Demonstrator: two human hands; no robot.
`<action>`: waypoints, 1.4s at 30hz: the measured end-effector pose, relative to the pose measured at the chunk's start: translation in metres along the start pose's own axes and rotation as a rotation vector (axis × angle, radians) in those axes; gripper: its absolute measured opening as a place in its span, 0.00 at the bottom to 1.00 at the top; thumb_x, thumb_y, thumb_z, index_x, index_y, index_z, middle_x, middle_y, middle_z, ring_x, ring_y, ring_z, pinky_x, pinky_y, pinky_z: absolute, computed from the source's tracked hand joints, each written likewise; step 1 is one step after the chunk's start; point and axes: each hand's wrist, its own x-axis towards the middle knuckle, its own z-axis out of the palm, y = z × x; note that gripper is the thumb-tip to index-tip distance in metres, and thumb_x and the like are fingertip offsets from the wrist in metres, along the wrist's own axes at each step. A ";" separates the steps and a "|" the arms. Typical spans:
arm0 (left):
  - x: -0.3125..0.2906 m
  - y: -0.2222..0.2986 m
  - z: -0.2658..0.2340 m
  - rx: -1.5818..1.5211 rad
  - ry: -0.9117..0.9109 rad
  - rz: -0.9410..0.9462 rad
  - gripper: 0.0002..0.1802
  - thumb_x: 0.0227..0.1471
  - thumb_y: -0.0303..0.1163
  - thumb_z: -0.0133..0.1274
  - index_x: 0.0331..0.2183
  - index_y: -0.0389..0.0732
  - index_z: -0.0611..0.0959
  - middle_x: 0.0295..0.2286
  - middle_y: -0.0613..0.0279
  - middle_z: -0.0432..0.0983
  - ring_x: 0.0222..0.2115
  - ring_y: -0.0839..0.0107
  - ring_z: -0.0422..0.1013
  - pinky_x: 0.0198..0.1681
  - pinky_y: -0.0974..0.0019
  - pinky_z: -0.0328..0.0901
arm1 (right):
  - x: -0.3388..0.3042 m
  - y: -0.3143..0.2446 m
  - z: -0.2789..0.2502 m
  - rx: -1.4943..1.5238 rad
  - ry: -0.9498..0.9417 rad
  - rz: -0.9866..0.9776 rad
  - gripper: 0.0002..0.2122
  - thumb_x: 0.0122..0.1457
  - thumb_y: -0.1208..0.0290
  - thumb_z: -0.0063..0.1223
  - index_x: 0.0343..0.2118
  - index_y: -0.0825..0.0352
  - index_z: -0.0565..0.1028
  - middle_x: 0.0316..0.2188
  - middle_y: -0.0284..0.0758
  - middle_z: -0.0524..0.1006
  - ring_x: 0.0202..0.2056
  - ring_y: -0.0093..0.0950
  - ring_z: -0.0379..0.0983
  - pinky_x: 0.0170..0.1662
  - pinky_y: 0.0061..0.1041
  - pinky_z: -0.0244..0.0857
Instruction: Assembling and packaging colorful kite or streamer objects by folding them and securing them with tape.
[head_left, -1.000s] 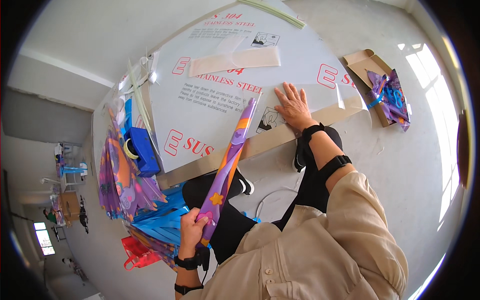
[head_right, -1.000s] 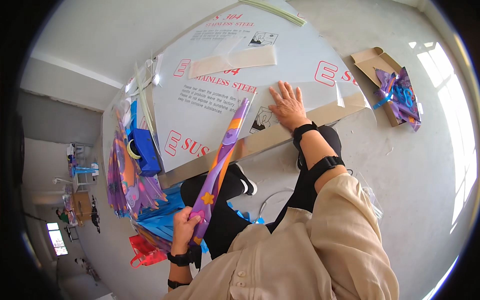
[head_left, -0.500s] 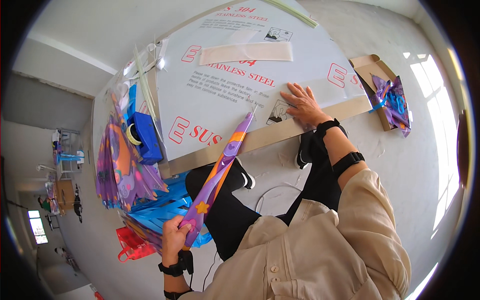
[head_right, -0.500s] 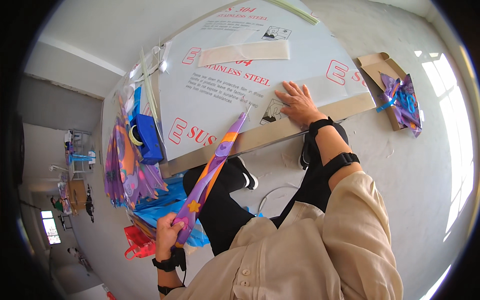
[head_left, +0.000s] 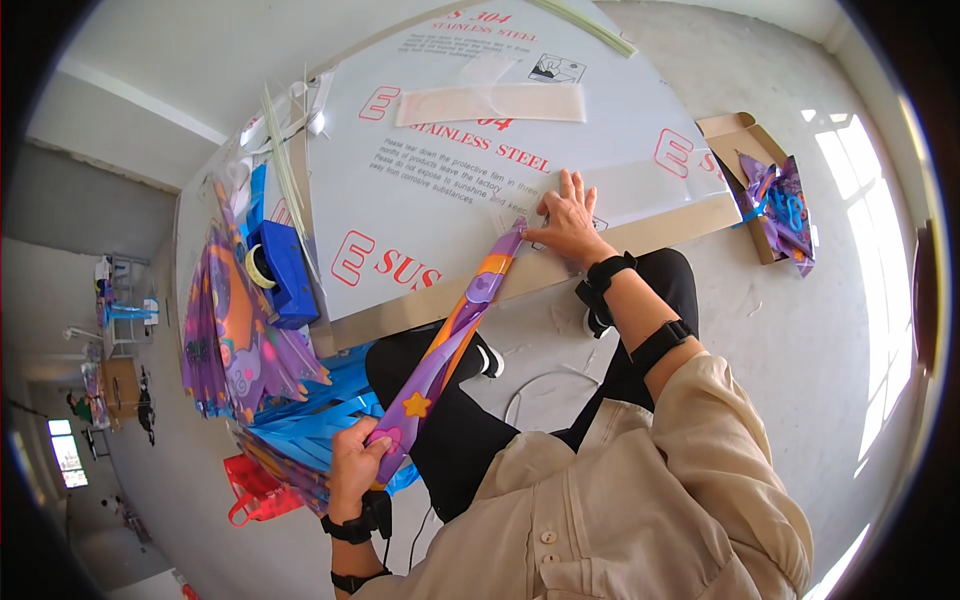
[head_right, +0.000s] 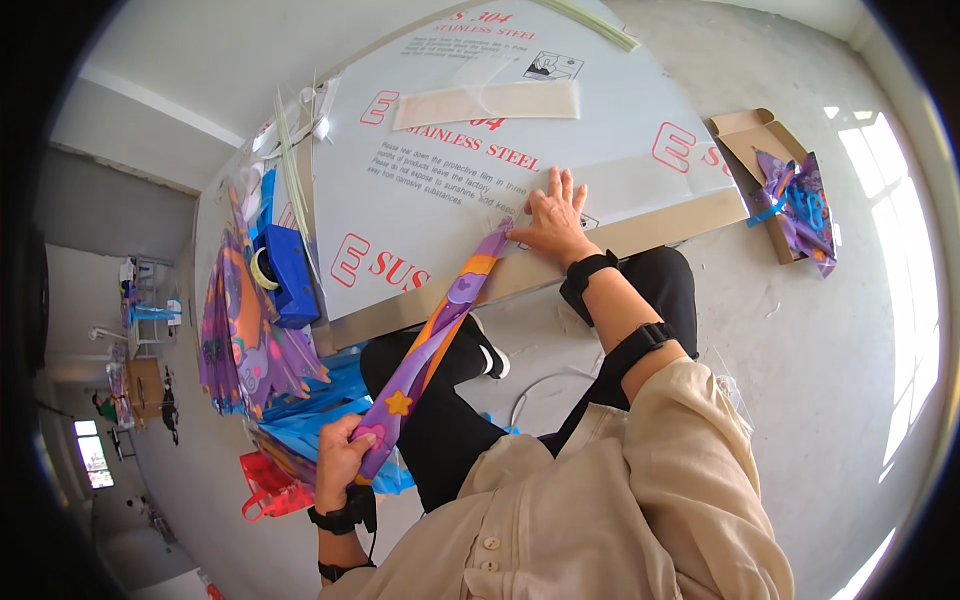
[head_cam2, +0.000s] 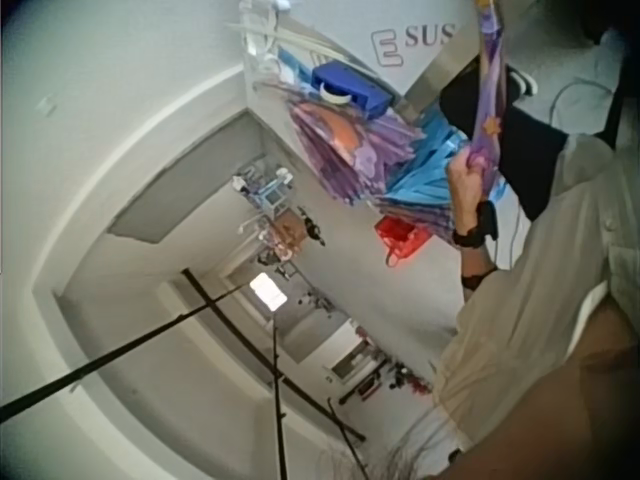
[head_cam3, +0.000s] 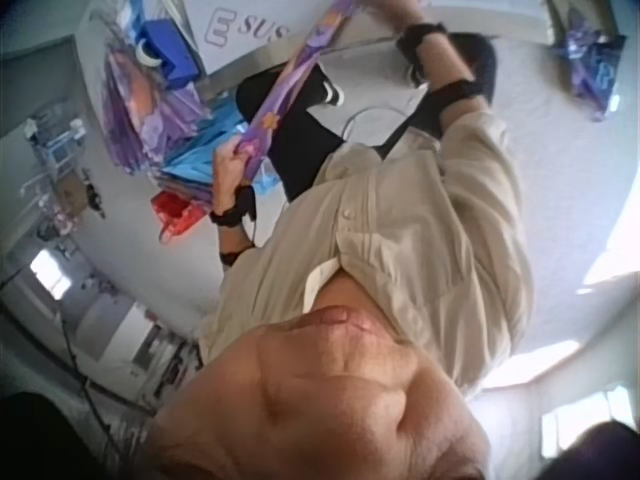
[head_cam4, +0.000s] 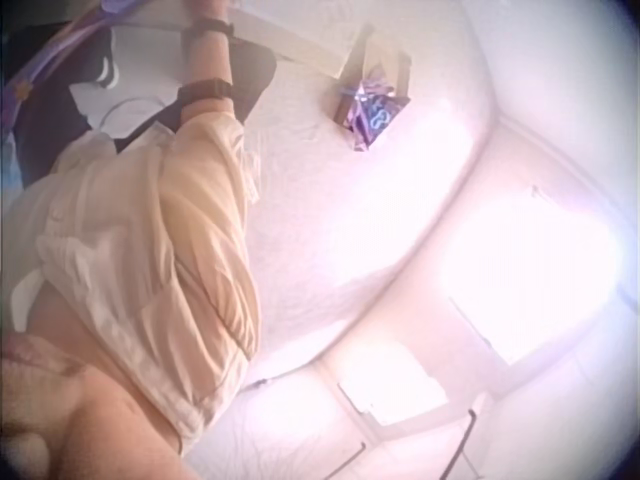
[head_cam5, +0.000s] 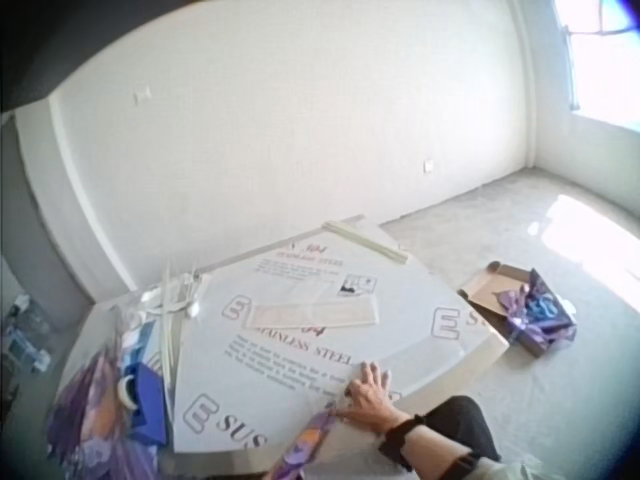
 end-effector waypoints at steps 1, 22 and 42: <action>0.001 -0.001 0.000 0.037 -0.005 0.025 0.06 0.42 0.20 0.55 0.28 0.32 0.79 0.18 0.58 0.70 0.20 0.72 0.67 0.27 0.69 0.62 | -0.002 -0.003 0.002 -0.011 0.003 -0.031 0.22 0.34 0.57 0.66 0.29 0.68 0.75 0.61 0.61 0.45 0.64 0.57 0.32 0.61 0.59 0.24; 0.013 -0.011 0.005 0.032 -0.047 0.156 0.06 0.43 0.20 0.54 0.29 0.33 0.79 0.21 0.55 0.73 0.21 0.68 0.69 0.27 0.70 0.63 | 0.006 0.009 0.025 0.078 0.211 -0.014 0.10 0.45 0.75 0.48 0.30 0.68 0.80 0.56 0.39 0.64 0.61 0.36 0.51 0.60 0.40 0.42; 0.012 -0.028 -0.001 0.050 -0.003 0.173 0.07 0.42 0.20 0.55 0.29 0.33 0.79 0.21 0.55 0.73 0.21 0.68 0.70 0.27 0.69 0.63 | 0.023 -0.009 0.015 -0.088 0.200 0.027 0.09 0.43 0.78 0.51 0.30 0.70 0.78 0.45 0.41 0.72 0.48 0.45 0.65 0.50 0.40 0.62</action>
